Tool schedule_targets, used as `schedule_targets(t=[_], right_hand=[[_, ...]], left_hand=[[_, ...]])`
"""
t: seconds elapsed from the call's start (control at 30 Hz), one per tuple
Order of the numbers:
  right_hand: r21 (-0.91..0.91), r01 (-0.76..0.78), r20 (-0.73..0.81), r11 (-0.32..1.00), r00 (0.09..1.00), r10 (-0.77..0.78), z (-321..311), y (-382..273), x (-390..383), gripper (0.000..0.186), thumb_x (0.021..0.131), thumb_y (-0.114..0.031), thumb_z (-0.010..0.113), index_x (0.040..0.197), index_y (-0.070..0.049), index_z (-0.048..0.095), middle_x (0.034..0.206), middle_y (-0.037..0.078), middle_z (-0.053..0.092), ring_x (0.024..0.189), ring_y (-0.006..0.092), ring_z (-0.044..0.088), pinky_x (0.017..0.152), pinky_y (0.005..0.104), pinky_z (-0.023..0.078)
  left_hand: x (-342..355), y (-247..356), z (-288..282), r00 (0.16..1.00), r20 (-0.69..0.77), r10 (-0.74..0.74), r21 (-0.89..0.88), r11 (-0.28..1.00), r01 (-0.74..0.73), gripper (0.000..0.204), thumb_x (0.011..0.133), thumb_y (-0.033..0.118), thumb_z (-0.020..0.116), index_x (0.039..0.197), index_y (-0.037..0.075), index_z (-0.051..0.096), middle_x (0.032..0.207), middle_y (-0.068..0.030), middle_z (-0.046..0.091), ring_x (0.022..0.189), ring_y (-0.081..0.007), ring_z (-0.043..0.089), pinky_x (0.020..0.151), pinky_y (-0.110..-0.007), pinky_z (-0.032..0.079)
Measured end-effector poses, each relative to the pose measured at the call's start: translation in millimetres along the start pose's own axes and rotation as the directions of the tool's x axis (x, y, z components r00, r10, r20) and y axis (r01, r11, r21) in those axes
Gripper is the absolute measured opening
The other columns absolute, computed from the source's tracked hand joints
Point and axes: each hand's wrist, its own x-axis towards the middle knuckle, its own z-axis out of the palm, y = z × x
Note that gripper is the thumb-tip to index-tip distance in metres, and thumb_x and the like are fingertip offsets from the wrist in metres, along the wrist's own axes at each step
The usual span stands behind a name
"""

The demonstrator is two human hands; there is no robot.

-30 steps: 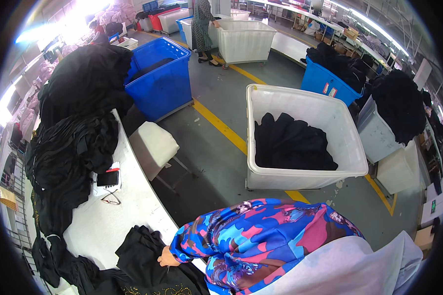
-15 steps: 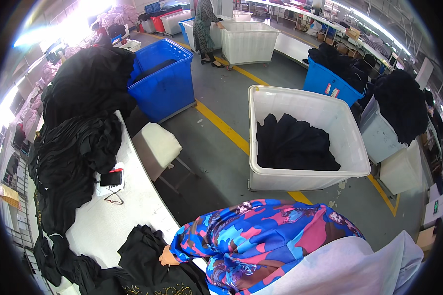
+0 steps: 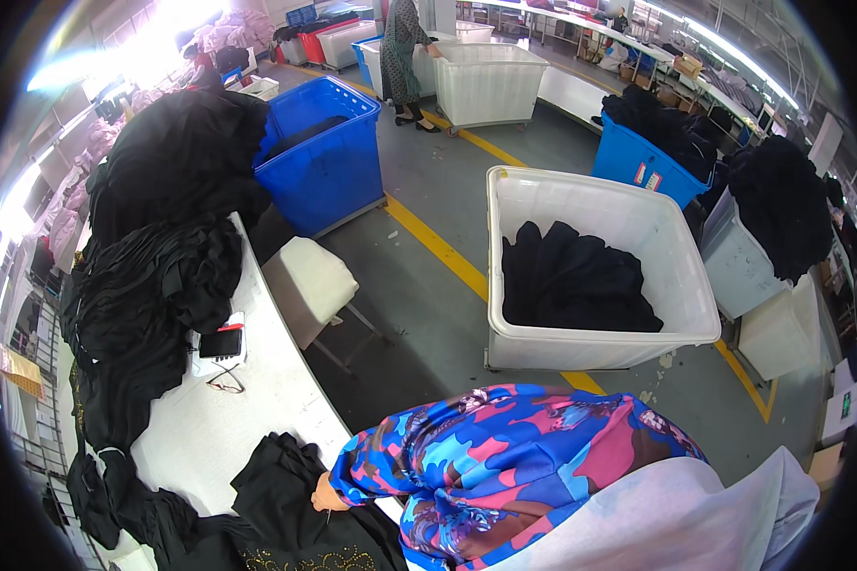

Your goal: The recorder is inspecting black garments with gold patterns for defects and removing loose threads using thread nippers.

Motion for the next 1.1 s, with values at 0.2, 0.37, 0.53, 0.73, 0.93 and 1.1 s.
schedule_targets(t=[0.2,0.37,0.53,0.73,0.93,1.1], right_hand=[[0.009,0.008,0.064,1.0,0.998,-0.009,7,-8,11,0.028,0.077,-0.016,0.058,0.104,-0.009,0.057,0.108,0.004,0.058,0.09,0.0252,0.066,0.066,0.0433,0.054],[-0.002,0.013,0.059,1.0,0.998,-0.013,8,-1,9,0.029,0.076,-0.017,0.059,0.104,-0.01,0.057,0.11,0.003,0.058,0.089,0.0248,0.066,0.065,0.0432,0.054],[0.027,-0.004,0.041,1.0,0.999,0.003,1,0,4,0.029,0.075,-0.017,0.06,0.103,-0.009,0.057,0.11,0.004,0.058,0.089,0.0254,0.066,0.067,0.0426,0.054],[0.039,-0.014,0.045,0.999,0.999,0.012,-3,-4,5,0.027,0.076,-0.015,0.06,0.102,-0.008,0.057,0.106,0.006,0.059,0.092,0.0263,0.065,0.071,0.0422,0.054],[0.075,0.032,-0.051,0.997,0.998,-0.028,11,4,15,0.038,0.065,-0.014,0.073,0.1,-0.008,0.061,0.094,0.007,0.067,0.091,0.0273,0.067,0.065,0.0425,0.055],[0.086,-0.003,-0.034,0.996,0.999,0.006,18,-1,24,0.039,0.063,-0.013,0.076,0.098,-0.006,0.06,0.086,0.007,0.068,0.084,0.0271,0.068,0.062,0.0411,0.054]], left_hand=[[-3,-9,3,1.0,0.007,-0.02,0.011,1.0,0.02,0.056,0.085,0.046,0.062,0.122,0.005,0.054,0.122,-0.0253,0.052,0.099,-0.0394,0.06,0.083,-0.043,0.05],[-2,-7,2,1.0,0.003,-0.01,0.011,1.0,0.01,0.055,0.085,0.045,0.062,0.121,0.004,0.055,0.122,-0.0251,0.053,0.099,-0.0392,0.06,0.083,-0.043,0.05],[0,-4,2,1.0,-0.001,-0.007,0.007,1.0,0.007,0.055,0.085,0.045,0.062,0.121,0.004,0.055,0.121,-0.025,0.053,0.099,-0.0391,0.06,0.083,-0.043,0.05],[-3,-6,-1,1.0,-0.002,-0.029,0.008,1.0,0.029,0.054,0.086,0.044,0.062,0.121,0.004,0.055,0.12,-0.0248,0.054,0.099,-0.0388,0.06,0.083,-0.043,0.05],[-2,-3,-1,1.0,-0.004,-0.024,0.003,1.0,0.024,0.053,0.086,0.044,0.062,0.12,0.003,0.055,0.12,-0.0246,0.054,0.099,-0.0386,0.06,0.084,-0.043,0.049],[-6,-7,-1,0.999,-0.002,-0.043,0.014,0.999,0.043,0.053,0.086,0.043,0.062,0.12,0.003,0.056,0.119,-0.0245,0.054,0.099,-0.0385,0.06,0.084,-0.043,0.049]])
